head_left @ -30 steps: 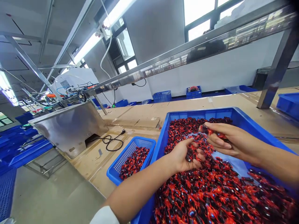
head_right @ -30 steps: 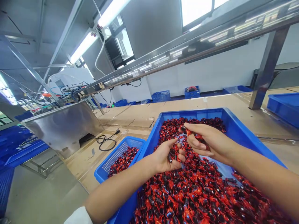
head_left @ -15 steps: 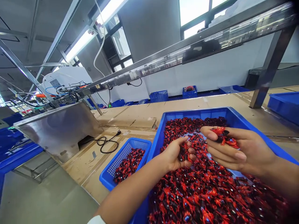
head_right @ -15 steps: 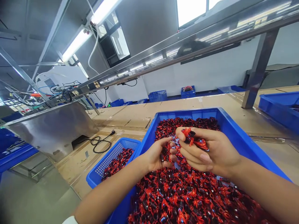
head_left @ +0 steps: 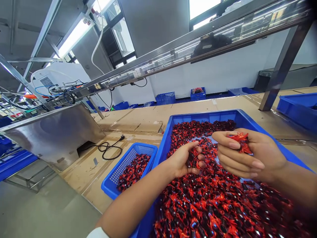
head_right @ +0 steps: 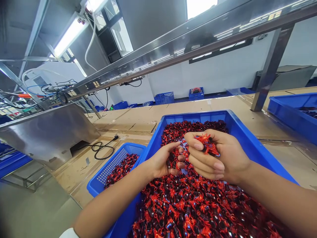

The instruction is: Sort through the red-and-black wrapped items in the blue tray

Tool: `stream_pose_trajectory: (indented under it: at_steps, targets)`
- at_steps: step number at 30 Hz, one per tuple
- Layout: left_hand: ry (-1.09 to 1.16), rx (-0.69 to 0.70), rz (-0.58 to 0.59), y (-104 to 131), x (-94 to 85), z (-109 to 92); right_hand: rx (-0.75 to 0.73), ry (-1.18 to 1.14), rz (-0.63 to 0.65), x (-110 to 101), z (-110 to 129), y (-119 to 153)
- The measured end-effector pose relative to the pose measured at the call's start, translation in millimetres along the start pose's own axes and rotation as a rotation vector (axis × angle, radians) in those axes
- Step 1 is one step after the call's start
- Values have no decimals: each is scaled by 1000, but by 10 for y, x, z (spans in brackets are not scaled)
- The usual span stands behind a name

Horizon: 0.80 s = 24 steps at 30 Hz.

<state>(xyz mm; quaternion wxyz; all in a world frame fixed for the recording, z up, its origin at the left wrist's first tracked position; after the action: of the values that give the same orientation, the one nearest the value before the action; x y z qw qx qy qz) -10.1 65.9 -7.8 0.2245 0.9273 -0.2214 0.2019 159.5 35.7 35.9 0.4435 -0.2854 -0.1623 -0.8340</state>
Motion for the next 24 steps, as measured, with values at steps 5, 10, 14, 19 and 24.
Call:
stream_pose_trajectory:
  at_steps: [5,10,14,19,24]
  targets:
    - [-16,-1,41,-5,16,-2,-62,113,-197,-63,26,5]
    - [-49,11,48,-6,10,-5,-82,72,-126,-101,16,28]
    - [-54,26,66,-27,-18,2,-100,-88,63,-86,0,59]
    - [-66,31,70,-75,-45,18,-99,-196,193,-12,29,123]
    - [-91,45,82,-63,-28,13,-72,170,-264,-38,36,56]
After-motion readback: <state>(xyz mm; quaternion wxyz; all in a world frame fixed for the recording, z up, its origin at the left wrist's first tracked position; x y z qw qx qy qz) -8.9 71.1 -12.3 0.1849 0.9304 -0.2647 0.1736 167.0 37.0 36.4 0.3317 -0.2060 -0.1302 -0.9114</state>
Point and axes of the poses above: each hand's wrist, its own y-axis away from the middle knuckle, its own x-axis out of the palm, z = x × y, the point moved 3 cm from there along -y, towards the middle knuckle, and after that the axes turned 13 degrees about x, right-handed, at the moved point
